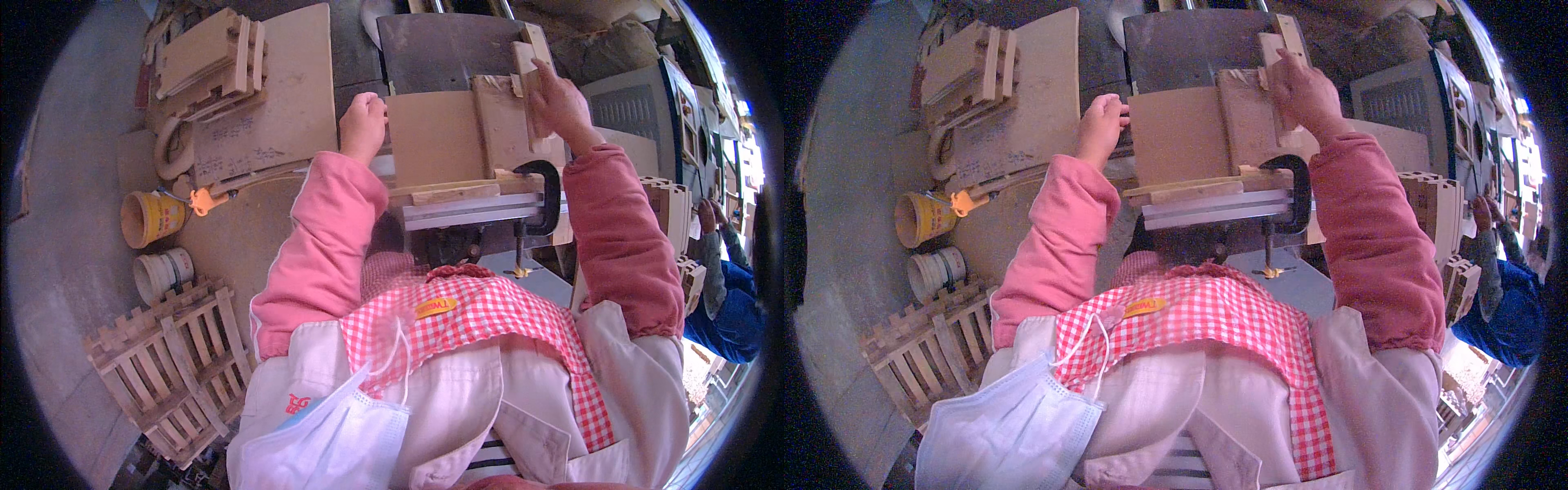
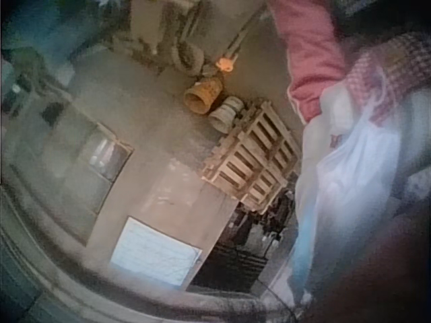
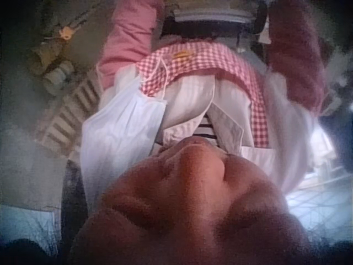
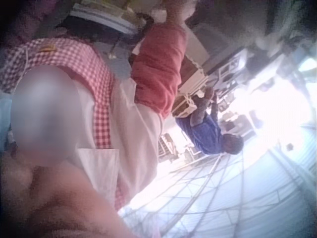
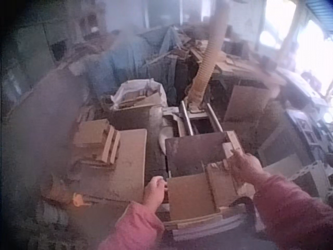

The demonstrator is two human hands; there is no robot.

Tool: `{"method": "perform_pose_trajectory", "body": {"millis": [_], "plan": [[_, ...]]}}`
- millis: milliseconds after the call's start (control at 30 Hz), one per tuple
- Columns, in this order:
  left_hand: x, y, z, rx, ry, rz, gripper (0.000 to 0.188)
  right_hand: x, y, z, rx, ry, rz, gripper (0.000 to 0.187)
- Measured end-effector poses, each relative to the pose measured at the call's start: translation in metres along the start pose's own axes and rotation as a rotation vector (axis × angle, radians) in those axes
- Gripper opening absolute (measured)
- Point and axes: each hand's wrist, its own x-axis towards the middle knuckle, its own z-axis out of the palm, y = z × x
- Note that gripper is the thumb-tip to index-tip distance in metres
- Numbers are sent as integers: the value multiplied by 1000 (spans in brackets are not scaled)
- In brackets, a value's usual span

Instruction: The person repeatedly picks up small wooden blocks from a pile, places them into a jig on a table saw, and secures them with a clamp. They then remove the clamped blocks and return them to the pile, repeating this cycle throughout the clip.

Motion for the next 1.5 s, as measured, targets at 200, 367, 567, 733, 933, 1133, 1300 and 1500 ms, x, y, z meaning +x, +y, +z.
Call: {"method": "perform_pose_trajectory", "body": {"millis": [200,367,567,733,933,1133,1300,1500], "plan": [[-4,6,-4,-76,16,-7,40,12,-62,-20,265,-9,-2,45],[-8,7,-6,-40,-25,-19,41,21,-129,-4,299,-16,-88,39],[-7,1,-1,105,83,117,38,22,-163,39,140,-348,49,33],[-7,0,4,77,128,124,33,21,-157,61,218,-250,17,30],[-8,2,3,125,132,109,32,30,-159,48,234,-197,-23,30],[-9,2,4,194,153,118,34,51,-169,51,161,-264,-56,32],[-10,0,4,101,172,146,33,49,-169,55,171,-272,-67,31],[-4,-6,4,107,123,141,34,42,-158,56,205,-353,-149,35]]}}
